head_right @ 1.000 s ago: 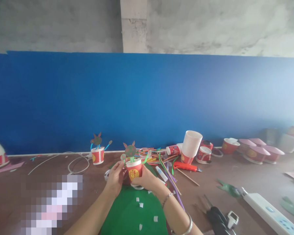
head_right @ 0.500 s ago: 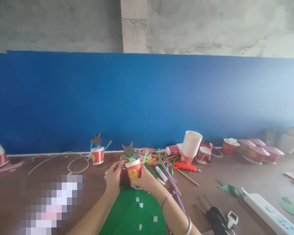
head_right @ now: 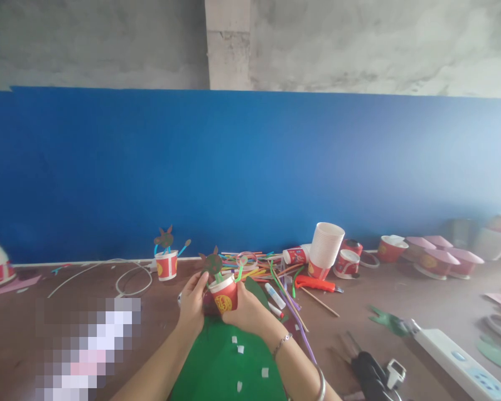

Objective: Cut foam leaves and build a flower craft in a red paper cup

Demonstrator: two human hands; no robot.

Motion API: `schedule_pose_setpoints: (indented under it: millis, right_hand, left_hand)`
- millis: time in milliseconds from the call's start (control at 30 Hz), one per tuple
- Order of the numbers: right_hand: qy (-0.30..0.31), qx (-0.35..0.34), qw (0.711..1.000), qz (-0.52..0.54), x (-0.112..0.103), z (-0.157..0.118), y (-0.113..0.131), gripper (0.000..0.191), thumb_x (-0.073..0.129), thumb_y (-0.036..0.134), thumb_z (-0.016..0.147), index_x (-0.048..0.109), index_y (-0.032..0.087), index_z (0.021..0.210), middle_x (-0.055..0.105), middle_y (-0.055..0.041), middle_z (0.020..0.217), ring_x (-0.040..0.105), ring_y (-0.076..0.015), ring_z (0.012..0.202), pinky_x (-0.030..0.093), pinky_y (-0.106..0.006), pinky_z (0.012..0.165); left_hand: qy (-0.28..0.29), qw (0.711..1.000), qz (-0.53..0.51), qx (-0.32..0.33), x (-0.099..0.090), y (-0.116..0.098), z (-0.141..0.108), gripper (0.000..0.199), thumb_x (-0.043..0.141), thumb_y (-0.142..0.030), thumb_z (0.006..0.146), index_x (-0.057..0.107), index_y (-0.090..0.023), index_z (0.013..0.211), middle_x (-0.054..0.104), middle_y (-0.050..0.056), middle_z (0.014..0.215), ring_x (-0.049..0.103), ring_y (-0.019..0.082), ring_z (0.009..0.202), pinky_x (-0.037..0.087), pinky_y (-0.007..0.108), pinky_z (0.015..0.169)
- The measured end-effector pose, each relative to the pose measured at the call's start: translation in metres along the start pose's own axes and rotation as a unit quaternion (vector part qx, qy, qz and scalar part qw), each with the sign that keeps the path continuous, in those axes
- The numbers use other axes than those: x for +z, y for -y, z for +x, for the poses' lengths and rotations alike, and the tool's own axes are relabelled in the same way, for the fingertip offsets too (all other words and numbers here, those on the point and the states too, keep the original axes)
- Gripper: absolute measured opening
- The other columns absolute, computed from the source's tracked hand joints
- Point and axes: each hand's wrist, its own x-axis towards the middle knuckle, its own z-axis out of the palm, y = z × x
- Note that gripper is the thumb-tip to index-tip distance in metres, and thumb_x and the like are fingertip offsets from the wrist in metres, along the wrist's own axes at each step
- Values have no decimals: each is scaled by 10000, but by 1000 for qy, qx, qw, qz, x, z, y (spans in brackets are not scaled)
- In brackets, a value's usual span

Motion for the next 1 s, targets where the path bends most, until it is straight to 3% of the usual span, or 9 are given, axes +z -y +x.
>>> schedule_pose_setpoints:
  millis: [167, 267, 333, 433, 633, 867, 1000]
  right_hand:
    - [34, -37, 992, 120, -9, 0, 10, 364, 668, 373, 650, 589, 182, 950, 664, -45, 894, 607, -192, 806, 468, -254, 644]
    - [-52, -26, 973, 223, -20, 2, 19, 427, 509, 550, 757, 606, 183, 954, 649, -67, 995, 592, -206, 930, 474, -269, 728]
    - [-107, -19, 958, 267, -26, 5, 20, 474, 506, 599, 736, 609, 177, 926, 657, -71, 946, 601, -201, 890, 476, -267, 720]
    - [-125, -26, 942, 311, -30, 8, 16, 436, 615, 567, 663, 614, 154, 802, 659, -54, 774, 610, -176, 738, 473, -259, 670]
    - [-120, -22, 961, 247, -25, 10, 14, 357, 683, 423, 635, 698, 113, 810, 687, -67, 751, 602, -180, 690, 464, -285, 646]
    - [-113, -43, 969, 214, -24, 8, 16, 293, 640, 354, 667, 702, 131, 847, 690, -55, 777, 606, -180, 710, 454, -270, 642]
    - [-100, -51, 982, 152, -25, 8, 13, 219, 595, 336, 702, 655, 129, 659, 624, -11, 612, 537, -129, 577, 398, -234, 559]
  left_hand:
    - [-7, 1000, 20, 12, 4, -7, -3, 240, 698, -364, 635, 603, -155, 706, 590, -35, 594, 538, 96, 536, 425, 211, 561]
    - [-11, 999, 31, 1, 5, -8, -4, 270, 699, -371, 626, 617, -155, 764, 595, -28, 612, 541, 98, 542, 428, 215, 565]
    - [-15, 999, 33, -3, 5, -7, -4, 292, 706, -375, 613, 623, -156, 786, 612, -15, 637, 554, 106, 559, 434, 219, 570]
    - [-9, 999, 35, -11, 5, -7, -6, 295, 711, -381, 604, 622, -158, 775, 628, -2, 659, 570, 119, 580, 440, 223, 566]
    - [59, 995, 72, -36, 11, -10, -16, 255, 694, -362, 640, 625, -162, 783, 636, 3, 672, 569, 119, 580, 438, 219, 564]
    - [94, 991, 98, -20, 14, -13, -21, 221, 694, -349, 640, 630, -159, 732, 573, -31, 590, 519, 97, 543, 416, 200, 551]
    - [101, 990, 89, -30, 12, -8, -20, 218, 690, -353, 654, 614, -162, 724, 570, -33, 602, 502, 86, 532, 407, 197, 549]
